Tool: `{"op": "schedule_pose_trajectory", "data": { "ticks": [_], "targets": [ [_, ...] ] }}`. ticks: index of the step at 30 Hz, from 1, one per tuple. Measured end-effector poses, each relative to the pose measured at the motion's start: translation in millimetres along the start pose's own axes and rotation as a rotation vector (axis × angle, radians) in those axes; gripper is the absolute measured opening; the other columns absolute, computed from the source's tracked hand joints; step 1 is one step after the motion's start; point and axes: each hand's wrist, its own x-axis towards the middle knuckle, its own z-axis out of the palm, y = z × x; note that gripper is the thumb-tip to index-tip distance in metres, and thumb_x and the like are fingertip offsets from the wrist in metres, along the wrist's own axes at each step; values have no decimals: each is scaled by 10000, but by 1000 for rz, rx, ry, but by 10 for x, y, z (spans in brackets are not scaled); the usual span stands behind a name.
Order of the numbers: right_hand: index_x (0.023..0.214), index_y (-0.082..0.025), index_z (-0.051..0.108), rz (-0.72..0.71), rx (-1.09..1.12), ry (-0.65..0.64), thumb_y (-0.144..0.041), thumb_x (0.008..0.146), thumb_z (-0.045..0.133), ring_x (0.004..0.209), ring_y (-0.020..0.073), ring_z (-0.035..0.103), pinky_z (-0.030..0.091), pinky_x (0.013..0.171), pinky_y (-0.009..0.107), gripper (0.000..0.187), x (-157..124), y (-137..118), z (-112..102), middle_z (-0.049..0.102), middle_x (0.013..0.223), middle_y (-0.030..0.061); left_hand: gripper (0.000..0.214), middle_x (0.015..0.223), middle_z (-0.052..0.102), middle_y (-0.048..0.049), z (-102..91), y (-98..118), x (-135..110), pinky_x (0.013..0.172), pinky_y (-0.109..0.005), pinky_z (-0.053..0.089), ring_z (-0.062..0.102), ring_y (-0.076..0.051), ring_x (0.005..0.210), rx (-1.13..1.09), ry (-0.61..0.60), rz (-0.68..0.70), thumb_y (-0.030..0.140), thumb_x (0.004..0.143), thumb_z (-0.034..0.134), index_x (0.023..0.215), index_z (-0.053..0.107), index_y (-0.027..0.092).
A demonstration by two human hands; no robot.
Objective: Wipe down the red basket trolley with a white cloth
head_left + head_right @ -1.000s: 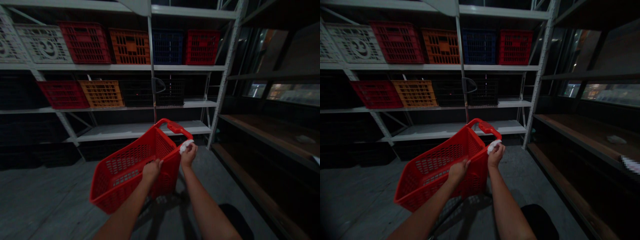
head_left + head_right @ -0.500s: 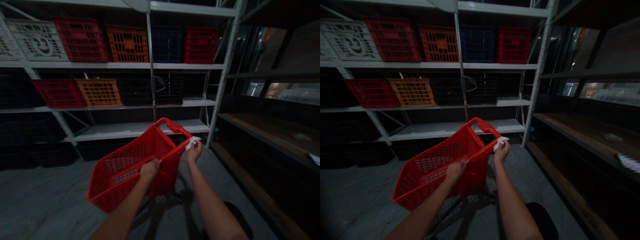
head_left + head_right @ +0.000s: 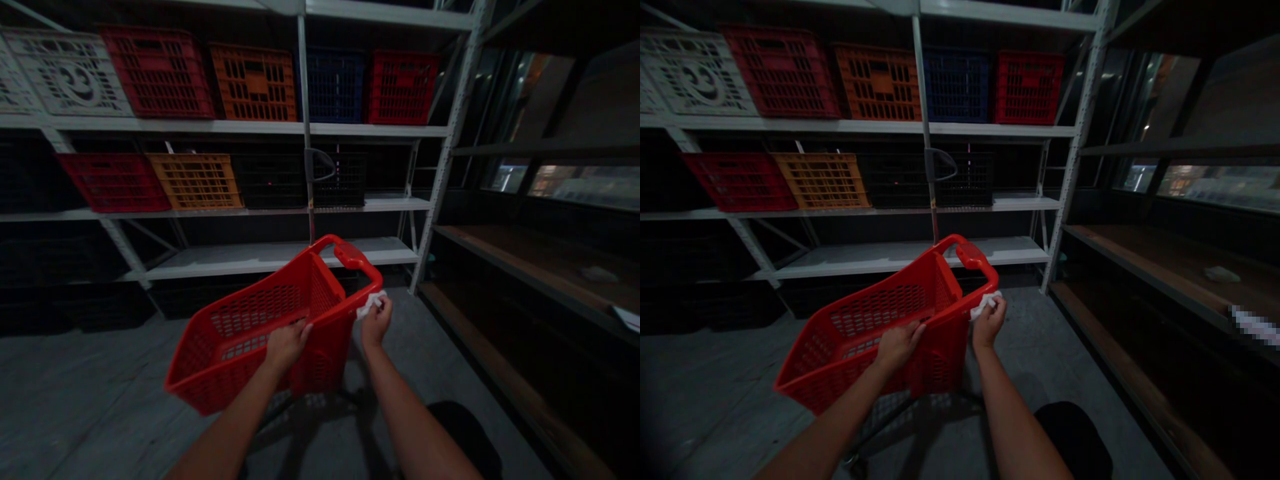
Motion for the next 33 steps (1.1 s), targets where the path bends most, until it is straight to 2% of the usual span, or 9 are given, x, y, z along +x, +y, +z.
{"op": "schedule_pose_trajectory", "data": {
  "ticks": [2, 6, 11, 14, 18, 22, 25, 28, 33],
  "targets": [
    [927, -177, 445, -22, -34, -6, -224, 773, 342, 883, 191, 496, 398, 811, 316, 191, 249, 13, -84, 512, 923, 88, 553, 843, 684, -55, -10, -25, -10, 666, -267, 421, 632, -188, 791, 1, -1, -2, 518, 871, 99, 968, 578, 260],
    [920, -145, 519, -96, -146, -299, -188, 732, 336, 854, 197, 517, 415, 761, 314, 266, 899, 28, -176, 560, 930, 102, 570, 832, 685, -56, -16, -77, -37, 674, -269, 419, 628, -191, 791, 0, -1, -19, 543, 859, 107, 951, 596, 265],
    [763, -157, 621, -210, -181, -637, -143, 658, 434, 684, 155, 538, 422, 665, 257, 214, 1498, -138, 100, 608, 747, 18, 580, 810, 684, -52, -15, -246, -135, 689, -274, 419, 626, -199, 793, 8, -7, -34, 560, 851, 122, 904, 621, 270],
    [771, -159, 633, -295, -223, -700, -105, 668, 446, 717, 151, 526, 409, 701, 261, 220, 1525, -263, 284, 583, 764, 17, 560, 804, 682, -49, -12, -374, -192, 681, -265, 416, 624, -192, 784, -3, -21, -45, 552, 855, 141, 902, 615, 258],
    [791, -159, 632, -404, -274, -747, -74, 713, 439, 803, 156, 511, 389, 765, 270, 226, 1410, -348, 335, 549, 810, 30, 509, 898, 668, -52, -78, -380, -213, 730, -278, 419, 604, -193, 853, -97, 38, -46, 552, 854, 197, 995, 571, 237],
    [823, -159, 632, -478, -317, -818, -68, 741, 438, 828, 157, 505, 386, 776, 267, 229, 1387, -433, 322, 540, 839, 39, 544, 1133, 577, -87, -270, -3, -133, 882, -286, 371, 524, -204, 1033, -194, 210, 69, 619, 779, 359, 1098, 508, 205],
    [815, -157, 643, -527, -345, -920, -79, 745, 459, 813, 155, 514, 385, 762, 264, 212, 1372, -581, 329, 559, 832, 40, 652, 1032, 612, -104, -401, 333, -48, 785, -310, 415, 577, -231, 934, -193, 169, 20, 686, 754, 294, 1167, 453, 206],
    [690, -181, 664, -582, -351, -1129, -103, 681, 565, 709, 139, 538, 393, 693, 232, 126, 1272, -785, 316, 599, 724, 1, 733, 863, 643, -113, -452, 472, -10, 719, -337, 423, 608, -265, 838, -127, 92, -87, 736, 724, 215, 1134, 476, 188],
    [703, -231, 696, -619, -427, -1691, -97, 653, 568, 547, 104, 530, 355, 552, 195, 192, 1128, -1053, 283, 632, 618, -47, 781, 853, 649, -139, -429, 400, -37, 714, -341, 424, 612, -280, 837, -103, 95, -75, 754, 703, 202, 1116, 497, 161]
  ]
}}
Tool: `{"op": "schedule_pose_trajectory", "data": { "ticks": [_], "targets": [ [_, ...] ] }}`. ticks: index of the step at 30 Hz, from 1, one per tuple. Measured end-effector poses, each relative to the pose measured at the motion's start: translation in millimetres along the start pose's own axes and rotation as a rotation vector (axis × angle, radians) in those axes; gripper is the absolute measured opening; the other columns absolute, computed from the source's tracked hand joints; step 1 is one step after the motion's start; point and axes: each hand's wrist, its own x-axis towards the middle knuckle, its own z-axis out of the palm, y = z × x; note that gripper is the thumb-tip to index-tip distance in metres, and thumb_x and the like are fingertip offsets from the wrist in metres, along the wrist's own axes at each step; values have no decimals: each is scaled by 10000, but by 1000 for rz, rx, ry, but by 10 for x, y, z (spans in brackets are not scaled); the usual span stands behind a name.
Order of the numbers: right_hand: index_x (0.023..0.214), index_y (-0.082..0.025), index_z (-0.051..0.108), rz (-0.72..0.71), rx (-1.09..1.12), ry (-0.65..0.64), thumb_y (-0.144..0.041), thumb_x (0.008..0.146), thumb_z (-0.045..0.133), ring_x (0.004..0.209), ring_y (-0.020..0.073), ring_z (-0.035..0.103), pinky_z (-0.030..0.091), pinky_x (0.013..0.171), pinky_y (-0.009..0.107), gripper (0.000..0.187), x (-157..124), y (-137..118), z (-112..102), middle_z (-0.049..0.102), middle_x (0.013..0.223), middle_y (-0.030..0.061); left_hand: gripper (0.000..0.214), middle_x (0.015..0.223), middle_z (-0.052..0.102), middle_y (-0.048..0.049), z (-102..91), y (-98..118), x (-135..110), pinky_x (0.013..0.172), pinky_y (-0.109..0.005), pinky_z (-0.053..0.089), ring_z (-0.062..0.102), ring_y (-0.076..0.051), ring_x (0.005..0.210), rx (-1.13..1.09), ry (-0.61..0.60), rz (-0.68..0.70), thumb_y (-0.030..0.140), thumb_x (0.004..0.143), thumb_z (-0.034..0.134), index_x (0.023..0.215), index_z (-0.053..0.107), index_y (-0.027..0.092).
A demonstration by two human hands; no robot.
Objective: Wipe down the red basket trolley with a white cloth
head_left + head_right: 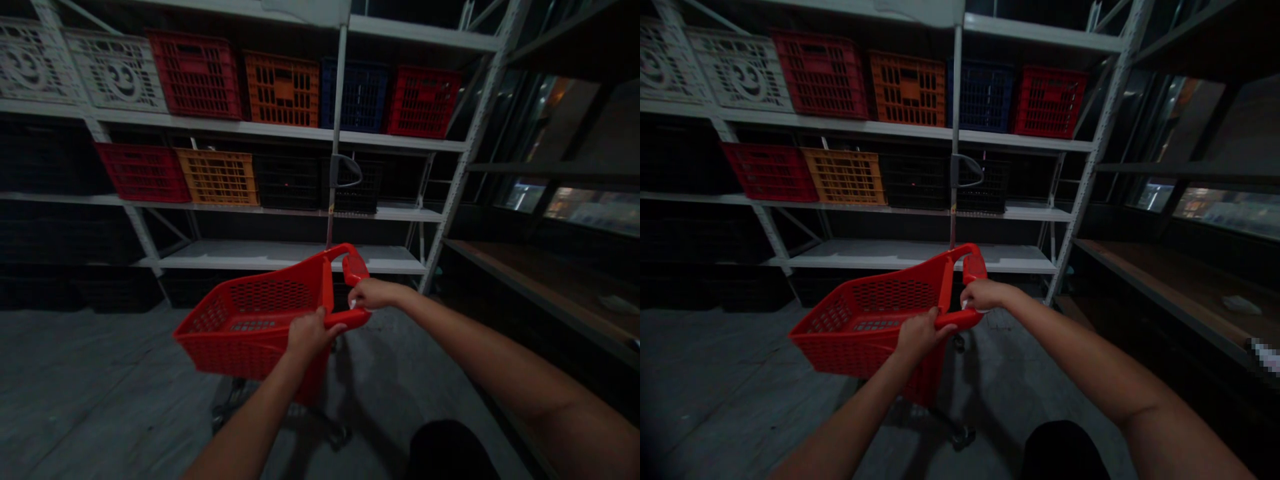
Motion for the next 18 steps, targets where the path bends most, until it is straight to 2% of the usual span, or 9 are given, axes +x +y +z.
{"op": "schedule_pose_trajectory", "data": {
  "ticks": [1, 3, 7, 11, 12, 14, 16, 18],
  "targets": [
    [716, -229, 697, -4, -11, -47, -92, 657, 559, 550, 105, 530, 352, 551, 196, 204, 3, -7, -26, 636, 626, -44, 790, 855, 650, -140, 6, -13, -3, 709, -340, 426, 613, -281, 835, -3, 2, 7, 760, 697, 199, 1113, 501, 161],
    [688, -218, 690, -11, -71, -11, -86, 650, 558, 576, 114, 530, 360, 576, 203, 190, 6, 34, -92, 632, 623, -35, 810, 850, 654, -139, 17, -16, -2, 694, -344, 431, 617, -286, 821, -6, 4, 14, 773, 682, 184, 1107, 508, 165],
    [647, -200, 671, -14, -184, 180, -97, 660, 552, 687, 144, 535, 382, 679, 234, 158, -17, 198, -180, 621, 663, -5, 807, 850, 655, -132, 31, 27, 21, 697, -341, 434, 618, -279, 824, -1, 3, 0, 772, 684, 165, 1096, 515, 172],
    [703, -223, 663, 5, -224, 382, -100, 646, 589, 898, 175, 539, 351, 865, 322, 155, -76, 240, -106, 642, 871, 9, 791, 870, 650, -134, 25, 36, 33, 710, -337, 433, 614, -277, 846, 10, -1, -26, 770, 688, 190, 1092, 521, 175],
    [708, -232, 661, -2, -220, 381, -95, 647, 589, 918, 178, 538, 334, 890, 341, 166, -91, 220, -73, 642, 884, 4, 792, 866, 651, -133, 22, 27, 31, 710, -336, 433, 615, -277, 845, 6, -3, -21, 773, 685, 196, 1092, 522, 177],
    [698, -236, 658, -18, -181, 297, -111, 668, 579, 859, 171, 558, 353, 857, 323, 151, -112, 145, -9, 644, 803, -6, 791, 855, 654, -128, 17, -1, 22, 708, -335, 435, 618, -278, 838, -8, -4, 0, 778, 678, 201, 1083, 527, 182],
    [678, -224, 656, -9, -128, 169, -149, 694, 570, 698, 153, 563, 393, 712, 257, 115, -110, 32, 44, 619, 667, -13, 790, 850, 657, -127, 17, -29, 5, 705, -335, 440, 621, -278, 830, -20, -5, 14, 785, 671, 204, 1068, 535, 187],
    [680, -211, 651, 26, -95, 94, -177, 711, 562, 570, 133, 530, 367, 566, 220, 100, -71, -112, 94, 592, 600, -15, 786, 852, 660, -129, 22, -46, -11, 702, -339, 444, 624, -280, 824, -24, 0, 18, 787, 669, 208, 1058, 536, 188]
  ]
}}
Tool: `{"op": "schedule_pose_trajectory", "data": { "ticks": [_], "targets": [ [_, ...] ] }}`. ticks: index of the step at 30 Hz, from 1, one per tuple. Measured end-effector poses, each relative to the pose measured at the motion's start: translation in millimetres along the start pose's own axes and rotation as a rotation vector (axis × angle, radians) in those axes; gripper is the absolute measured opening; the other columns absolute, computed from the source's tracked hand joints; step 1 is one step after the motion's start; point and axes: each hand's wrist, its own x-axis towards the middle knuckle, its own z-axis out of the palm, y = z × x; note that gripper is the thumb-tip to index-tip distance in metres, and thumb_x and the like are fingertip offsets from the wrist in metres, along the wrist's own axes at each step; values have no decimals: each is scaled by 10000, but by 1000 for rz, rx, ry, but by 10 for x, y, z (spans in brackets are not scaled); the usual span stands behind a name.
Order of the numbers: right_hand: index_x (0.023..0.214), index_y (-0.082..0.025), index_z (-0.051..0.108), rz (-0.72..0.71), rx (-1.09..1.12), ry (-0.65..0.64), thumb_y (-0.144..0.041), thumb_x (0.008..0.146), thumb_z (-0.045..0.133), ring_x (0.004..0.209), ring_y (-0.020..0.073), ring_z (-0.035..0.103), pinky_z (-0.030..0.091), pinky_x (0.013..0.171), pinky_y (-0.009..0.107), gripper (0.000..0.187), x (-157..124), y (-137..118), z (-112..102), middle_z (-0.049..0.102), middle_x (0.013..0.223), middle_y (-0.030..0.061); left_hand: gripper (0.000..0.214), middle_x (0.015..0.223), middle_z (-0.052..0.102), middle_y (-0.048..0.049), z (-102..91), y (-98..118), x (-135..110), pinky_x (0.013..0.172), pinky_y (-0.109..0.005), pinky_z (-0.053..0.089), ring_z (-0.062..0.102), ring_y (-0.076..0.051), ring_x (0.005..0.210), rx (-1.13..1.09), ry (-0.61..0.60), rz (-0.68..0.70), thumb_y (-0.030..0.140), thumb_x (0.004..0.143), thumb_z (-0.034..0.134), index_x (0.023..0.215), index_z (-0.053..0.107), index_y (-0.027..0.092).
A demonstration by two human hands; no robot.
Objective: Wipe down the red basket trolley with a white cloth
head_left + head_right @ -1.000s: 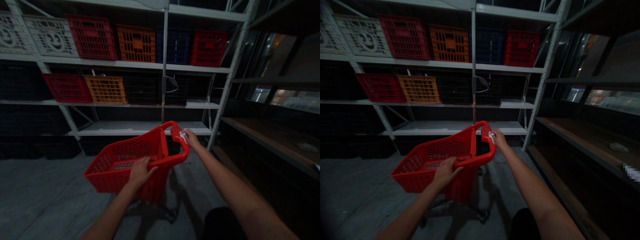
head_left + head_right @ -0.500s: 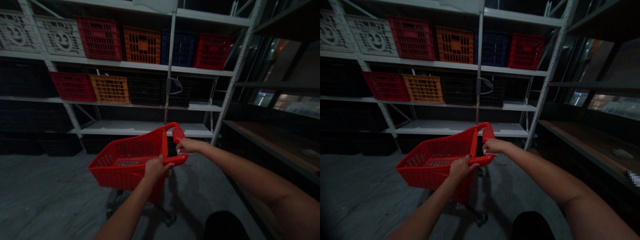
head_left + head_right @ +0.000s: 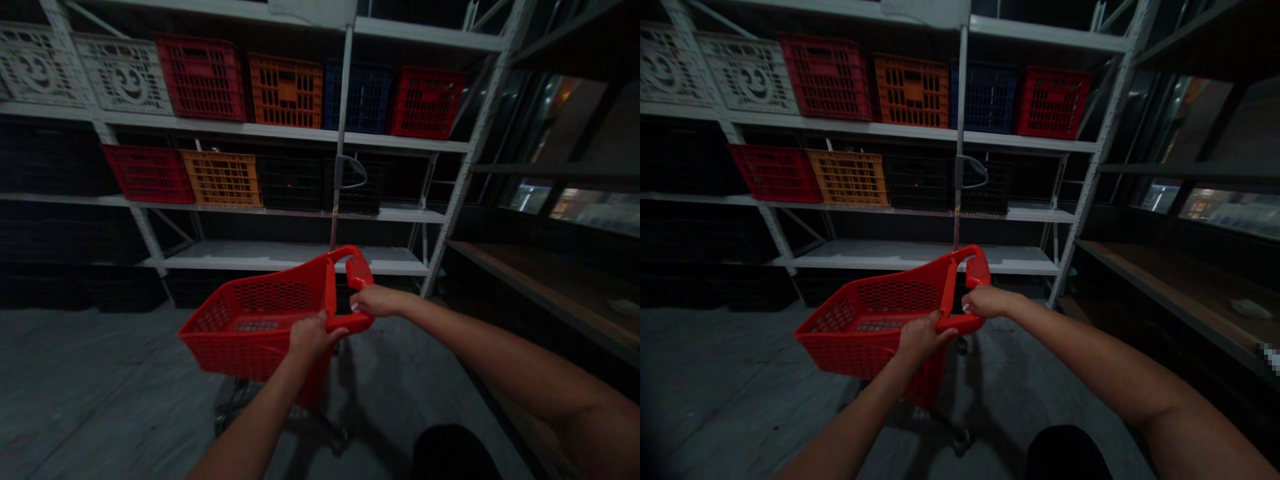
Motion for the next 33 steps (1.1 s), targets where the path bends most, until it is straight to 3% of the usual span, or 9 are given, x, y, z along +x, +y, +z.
{"op": "schedule_pose_trajectory", "data": {
  "ticks": [7, 11, 14, 18, 24, 26, 29, 31, 33],
  "targets": [
    [743, -164, 624, 277, -96, 172, -125, 724, 559, 561, 179, 566, 355, 516, 254, 78, 417, -601, 307, 619, 627, 47, 670, 859, 667, -139, 29, -18, 18, 709, -344, 452, 628, -272, 822, 12, 27, 7, 702, 743, 267, 1017, 556, 163],
    [862, -167, 619, 254, -99, 190, -175, 812, 477, 602, 202, 583, 391, 549, 278, 151, 578, -828, 481, 651, 701, 64, 507, 834, 667, -145, 44, -77, 56, 722, -326, 450, 634, -255, 819, 20, -35, 15, 546, 804, 331, 918, 617, 143],
    [960, -167, 598, 173, -188, 113, -274, 813, 508, 622, 230, 601, 416, 556, 296, 203, 478, -844, 513, 657, 721, 75, 469, 808, 666, -157, 39, -117, 54, 724, -331, 453, 638, -260, 811, 36, -57, 7, 495, 807, 354, 883, 634, 127],
    [977, -155, 590, 137, -251, -3, -291, 726, 611, 644, 226, 618, 423, 549, 271, 287, 154, -677, 336, 658, 733, 75, 605, 864, 671, -131, 2, -148, 2, 711, -344, 462, 631, -270, 827, 32, -27, -1, 670, 739, 335, 955, 601, 172],
    [975, -223, 623, -74, -135, -189, -174, 823, 453, 759, 152, 619, 434, 682, 225, 233, -173, -280, -264, 674, 848, 14, 690, 920, 673, -104, -33, -221, -78, 719, -332, 456, 628, -260, 858, -14, 25, 47, 744, 686, 331, 1077, 544, 217],
    [948, -233, 643, -30, -187, -113, -140, 777, 501, 890, 181, 604, 428, 788, 263, 241, -163, -88, -453, 671, 945, 19, 677, 923, 676, -96, -36, -251, -94, 722, -323, 451, 626, -256, 868, -28, 31, 51, 736, 691, 342, 1085, 544, 224],
    [1037, -227, 618, 107, -249, 245, -77, 775, 455, 1163, 199, 458, 342, 967, 330, 343, -41, 219, -570, 557, 1215, 28, 673, 921, 677, -98, -41, -294, -107, 729, -312, 443, 623, -252, 878, -30, 30, 52, 728, 693, 354, 1083, 549, 216],
    [1111, -202, 584, 181, -240, 395, -52, 790, 400, 1257, 192, 349, 277, 1031, 366, 398, 64, 362, -483, 465, 1315, 35, 673, 914, 678, -96, -39, -321, -108, 730, -308, 441, 623, -250, 878, -29, 34, 65, 729, 692, 356, 1077, 553, 214],
    [1165, -188, 551, 200, -199, 377, -73, 813, 382, 1275, 187, 324, 266, 1044, 383, 406, 133, 407, -286, 437, 1338, 40, 673, 923, 678, -92, -26, -349, -107, 724, -307, 442, 625, -249, 871, -34, 43, 78, 730, 690, 358, 1088, 548, 221]
  ]
}}
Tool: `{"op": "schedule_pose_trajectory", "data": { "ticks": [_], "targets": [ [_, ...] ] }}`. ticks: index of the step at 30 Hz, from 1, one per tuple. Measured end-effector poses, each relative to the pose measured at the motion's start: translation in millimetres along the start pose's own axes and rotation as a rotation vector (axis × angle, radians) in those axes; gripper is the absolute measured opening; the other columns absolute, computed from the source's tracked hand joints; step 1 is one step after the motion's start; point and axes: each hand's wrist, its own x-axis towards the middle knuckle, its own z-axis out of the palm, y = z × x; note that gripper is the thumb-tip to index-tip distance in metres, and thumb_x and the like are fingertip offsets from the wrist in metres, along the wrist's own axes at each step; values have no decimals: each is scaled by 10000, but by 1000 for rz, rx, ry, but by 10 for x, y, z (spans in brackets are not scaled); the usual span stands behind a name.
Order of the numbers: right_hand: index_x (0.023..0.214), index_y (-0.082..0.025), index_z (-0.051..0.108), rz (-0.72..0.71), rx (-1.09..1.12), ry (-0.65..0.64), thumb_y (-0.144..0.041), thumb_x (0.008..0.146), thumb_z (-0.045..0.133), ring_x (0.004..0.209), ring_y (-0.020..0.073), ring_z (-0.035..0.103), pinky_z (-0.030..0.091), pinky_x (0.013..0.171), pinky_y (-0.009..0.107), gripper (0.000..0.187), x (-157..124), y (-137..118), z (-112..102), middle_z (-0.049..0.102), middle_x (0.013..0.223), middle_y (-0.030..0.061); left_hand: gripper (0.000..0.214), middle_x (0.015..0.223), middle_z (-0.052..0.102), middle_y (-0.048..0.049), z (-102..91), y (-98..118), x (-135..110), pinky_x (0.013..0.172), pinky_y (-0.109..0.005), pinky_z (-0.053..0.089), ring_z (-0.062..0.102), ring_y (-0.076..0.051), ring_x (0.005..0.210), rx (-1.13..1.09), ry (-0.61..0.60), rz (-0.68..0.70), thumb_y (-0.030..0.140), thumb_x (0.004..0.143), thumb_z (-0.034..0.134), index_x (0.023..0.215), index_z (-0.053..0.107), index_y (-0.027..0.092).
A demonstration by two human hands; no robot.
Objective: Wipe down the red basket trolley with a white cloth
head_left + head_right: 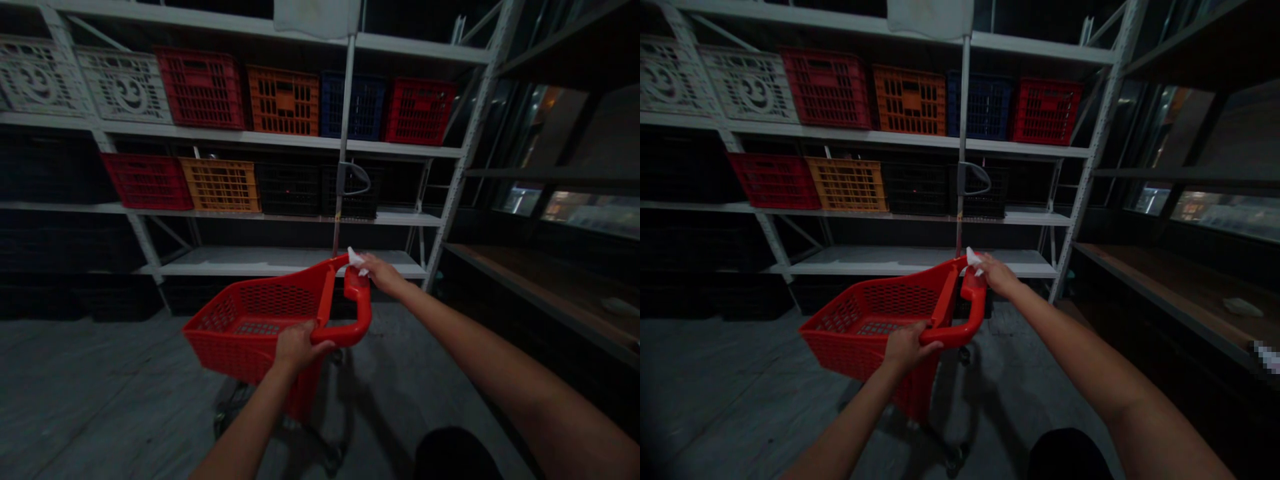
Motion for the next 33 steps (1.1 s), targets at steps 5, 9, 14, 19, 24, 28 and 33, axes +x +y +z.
{"op": "schedule_pose_trajectory", "data": {
  "ticks": [5, 9, 14, 19, 24, 28, 33],
  "targets": [
    [1277, -176, 450, -145, 139, -128, -258, 905, 322, 1287, 173, 304, 245, 1061, 375, 402, -327, -245, 321, 409, 1357, 63, 674, 966, 673, -84, 68, -106, -30, 747, -300, 438, 619, -240, 892, -29, 24, 26, 725, 676, 392, 1107, 540, 228],
    [1326, -243, 377, -199, 133, -149, -404, 906, 330, 1304, 181, 265, 188, 1078, 376, 453, -407, -314, 317, 323, 1410, 28, 684, 907, 679, -98, 115, -189, -92, 744, -300, 436, 621, -239, 873, -32, 79, 86, 726, 682, 378, 1065, 566, 192],
    [1308, -172, 409, 16, 84, -205, -390, 902, 349, 1288, 222, 296, 225, 1053, 377, 465, 138, -142, 395, 380, 1375, 87, 705, 792, 679, -94, 147, -162, -150, 684, -292, 436, 634, -237, 793, -29, 150, 98, 761, 646, 379, 985, 601, 184],
    [1058, -144, 615, 4, 96, -214, -246, 916, 308, 1051, 209, 537, 373, 915, 331, 354, 437, -97, 410, 611, 1113, 102, 690, 758, 678, -80, 144, -63, -155, 656, -290, 427, 638, -237, 764, -11, 174, 51, 783, 633, 351, 912, 610, 208],
    [848, -167, 674, -300, 148, -322, -250, 888, 394, 895, 163, 568, 380, 860, 278, 295, 71, -315, 266, 667, 916, 50, 707, 748, 679, -84, 121, -51, -155, 635, -297, 429, 640, -245, 739, -6, 172, 45, 801, 606, 353, 883, 610, 203],
    [818, -164, 672, -555, 112, -428, -279, 868, 437, 878, 167, 557, 358, 868, 286, 267, -8, -434, 184, 667, 872, 58, 730, 744, 677, -86, 140, -89, -187, 649, -305, 442, 639, -248, 737, -22, 189, 61, 818, 581, 354, 849, 611, 189],
    [730, -173, 693, -91, 52, -456, -325, 791, 541, 790, 168, 596, 399, 766, 234, 223, 416, -257, 255, 685, 798, 47, 768, 764, 678, -98, 156, -129, -228, 653, -314, 455, 640, -257, 743, -15, 188, 65, 832, 569, 341, 858, 610, 173]
  ]
}}
